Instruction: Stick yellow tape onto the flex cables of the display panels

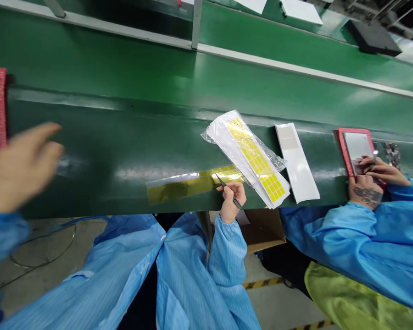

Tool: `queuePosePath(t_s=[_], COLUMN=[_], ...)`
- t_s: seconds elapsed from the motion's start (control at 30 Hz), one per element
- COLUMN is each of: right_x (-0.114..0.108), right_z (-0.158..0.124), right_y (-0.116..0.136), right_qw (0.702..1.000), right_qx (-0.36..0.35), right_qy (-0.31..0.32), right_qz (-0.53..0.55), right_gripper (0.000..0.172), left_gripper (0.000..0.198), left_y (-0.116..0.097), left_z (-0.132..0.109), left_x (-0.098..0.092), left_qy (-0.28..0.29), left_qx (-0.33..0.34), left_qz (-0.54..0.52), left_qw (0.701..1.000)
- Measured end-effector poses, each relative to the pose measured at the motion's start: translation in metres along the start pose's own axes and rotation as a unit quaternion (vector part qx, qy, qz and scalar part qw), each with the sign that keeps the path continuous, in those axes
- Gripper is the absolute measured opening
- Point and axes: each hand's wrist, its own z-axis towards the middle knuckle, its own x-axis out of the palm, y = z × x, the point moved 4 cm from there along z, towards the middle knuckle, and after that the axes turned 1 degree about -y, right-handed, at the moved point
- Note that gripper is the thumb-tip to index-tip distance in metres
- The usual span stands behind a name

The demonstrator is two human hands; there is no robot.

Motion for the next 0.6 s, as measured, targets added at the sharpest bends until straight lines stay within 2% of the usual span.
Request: queuePosePath(t_s=[0.07, 0.13, 0.17, 0.23, 0.3, 0.37, 0.5, 0.6], right_x=[0.001, 0.001, 0.002, 0.003, 0.004, 0.006, 0.012, 0.022], right_z=[-0.003, -0.007, -0.009, -0.012, -0.014, -0.016, -0.020, -0.028], right_y=[0.001, 0.002, 0.003, 0.006, 0.010, 0.014, 0.021, 0.022], right_qw=[1.000, 0.999, 0.998, 0.995, 0.993, 0.991, 0.987, 0.983], right_qx=[0.007, 0.009, 0.008, 0.006, 0.007, 0.015, 0.026, 0.031], right_qy=[0.019, 0.038, 0.046, 0.059, 0.068, 0.080, 0.108, 0.129], right_qz=[-0.017, -0.037, -0.050, -0.076, -0.098, -0.111, -0.116, -0.125], right_gripper=[0.008, 0.010, 0.011, 0.012, 0.011, 0.011, 0.009, 0.008], left_gripper=[0.048, 0.046, 0.048, 0.053, 0.056, 0.053, 0.045, 0.040], left_y=[-0.066, -0.129, -0.154, -0.184, -0.189, -0.177, -0.131, -0.112], left_z=[-0.030, -0.061, -0.073, -0.085, -0.085, -0.081, -0.074, -0.071], left_x=[0.059, 0.112, 0.133, 0.160, 0.169, 0.166, 0.139, 0.119], left_qy=[0.050, 0.103, 0.136, 0.171, 0.181, 0.181, 0.184, 0.177], left_qx=[0.113, 0.211, 0.245, 0.261, 0.258, 0.271, 0.321, 0.317], left_qz=[-0.009, -0.014, -0.008, 0.008, 0.019, 0.022, 0.010, -0.010], left_qw=[0.992, 0.972, 0.960, 0.950, 0.949, 0.945, 0.929, 0.932])
